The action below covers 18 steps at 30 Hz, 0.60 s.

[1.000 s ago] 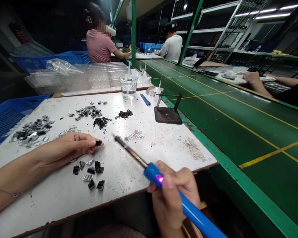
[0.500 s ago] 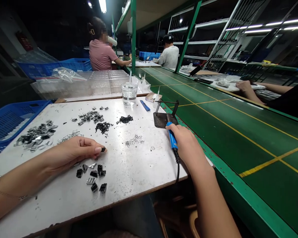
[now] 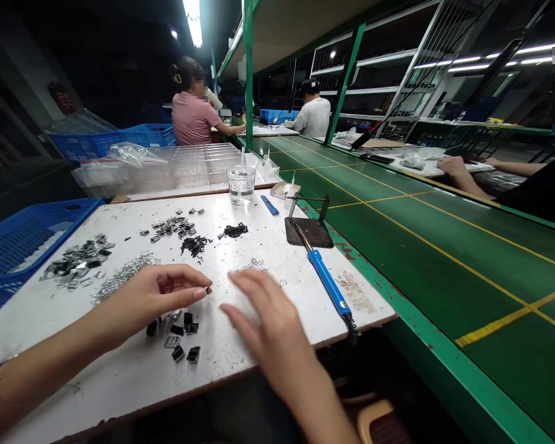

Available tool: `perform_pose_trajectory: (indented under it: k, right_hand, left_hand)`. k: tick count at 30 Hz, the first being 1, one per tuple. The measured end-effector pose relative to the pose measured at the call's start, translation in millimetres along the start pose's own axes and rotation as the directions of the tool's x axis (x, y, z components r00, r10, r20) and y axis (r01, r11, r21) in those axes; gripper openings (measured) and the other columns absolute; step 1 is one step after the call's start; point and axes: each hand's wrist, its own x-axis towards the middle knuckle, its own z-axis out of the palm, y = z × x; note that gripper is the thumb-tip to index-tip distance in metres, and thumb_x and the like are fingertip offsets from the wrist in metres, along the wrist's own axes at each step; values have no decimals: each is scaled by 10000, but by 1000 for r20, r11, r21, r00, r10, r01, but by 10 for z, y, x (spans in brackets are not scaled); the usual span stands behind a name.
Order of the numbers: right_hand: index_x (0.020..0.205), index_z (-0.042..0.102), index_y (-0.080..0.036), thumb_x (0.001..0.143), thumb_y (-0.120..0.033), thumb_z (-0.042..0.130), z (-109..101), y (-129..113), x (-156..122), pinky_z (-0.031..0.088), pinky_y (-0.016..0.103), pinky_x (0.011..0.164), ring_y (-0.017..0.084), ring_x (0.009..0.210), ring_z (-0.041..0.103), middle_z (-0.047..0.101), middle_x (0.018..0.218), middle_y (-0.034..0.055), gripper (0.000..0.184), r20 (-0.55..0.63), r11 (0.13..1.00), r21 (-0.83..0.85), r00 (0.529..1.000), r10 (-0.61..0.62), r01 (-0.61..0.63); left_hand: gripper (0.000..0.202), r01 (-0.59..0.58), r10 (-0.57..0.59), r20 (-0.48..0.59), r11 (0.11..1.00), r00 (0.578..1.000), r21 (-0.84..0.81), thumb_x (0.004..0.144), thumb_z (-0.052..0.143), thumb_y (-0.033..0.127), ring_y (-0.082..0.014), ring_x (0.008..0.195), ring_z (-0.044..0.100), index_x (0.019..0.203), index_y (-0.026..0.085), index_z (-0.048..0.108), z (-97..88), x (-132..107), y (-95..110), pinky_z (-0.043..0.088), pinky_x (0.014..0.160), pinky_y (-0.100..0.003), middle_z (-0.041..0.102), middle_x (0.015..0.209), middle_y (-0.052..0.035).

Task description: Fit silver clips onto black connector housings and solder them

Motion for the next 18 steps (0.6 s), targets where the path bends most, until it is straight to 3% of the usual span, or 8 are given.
perform_pose_trajectory:
  k: [4, 7, 10, 11, 13, 15, 18]
  right_hand:
    - [1073, 582, -241, 874, -151, 599, 286, -124, -82, 504, 307, 747, 172, 849, 596, 615, 940, 34, 219, -30, 960, 276, 998, 58, -48]
    - [911, 620, -221, 854, -141, 615, 289, -76, -85, 496, 296, 739, 168, 835, 605, 625, 887, 25, 97, -83, 932, 344, 984, 156, -118]
    - [898, 644, -207, 823, -165, 651, 243, -29, -68, 506, 277, 740, 163, 840, 618, 632, 927, 33, 86, -67, 881, 419, 960, 272, -220]
    - [901, 650, -203, 816, -177, 659, 232, -20, -64, 513, 272, 738, 163, 843, 622, 632, 944, 39, 90, -51, 855, 451, 949, 311, -256]
    - [884, 654, -194, 803, -196, 669, 221, -8, -62, 525, 265, 738, 164, 849, 627, 635, 958, 46, 83, -22, 802, 509, 926, 376, -313]
    - [865, 650, -187, 794, -211, 674, 223, -3, -66, 532, 268, 735, 164, 832, 630, 643, 936, 47, 79, -13, 766, 542, 907, 420, -347]
    - [869, 648, -182, 790, -224, 675, 232, 0, -76, 537, 280, 721, 164, 792, 633, 655, 901, 47, 93, -16, 752, 547, 893, 449, -368]
  left_hand:
    - [193, -1, 22, 139, 989, 990, -149, 753, 699, 367, -194, 886, 652, 870, 215, 677, 117, 11, -26, 478, 797, -301, 727, 890, -39]
    - [194, -33, 40, 181, 999, 983, -43, 757, 684, 359, -186, 793, 645, 883, 211, 679, 103, 119, 18, 476, 707, -300, 722, 836, -41]
    - [240, -164, 161, 35, 942, 986, 293, 804, 609, 411, -185, 724, 604, 889, 206, 700, -31, 397, 95, 450, 642, -302, 702, 811, -46]
    - [251, -195, 247, -72, 887, 966, 418, 787, 621, 429, -193, 730, 600, 868, 207, 704, -89, 521, 115, 448, 648, -310, 702, 830, -50]
    - [247, -181, 306, -189, 853, 933, 490, 785, 625, 412, -211, 768, 584, 875, 192, 691, -201, 778, 131, 427, 681, -333, 691, 885, -75]
    - [205, -159, 321, -228, 832, 919, 531, 784, 634, 372, -220, 772, 577, 843, 183, 687, -282, 1002, 116, 416, 683, -339, 680, 863, -83]
    - [180, -125, 298, -211, 804, 931, 581, 743, 696, 364, -234, 780, 585, 750, 184, 685, -336, 1222, 50, 429, 689, -342, 676, 817, -75]
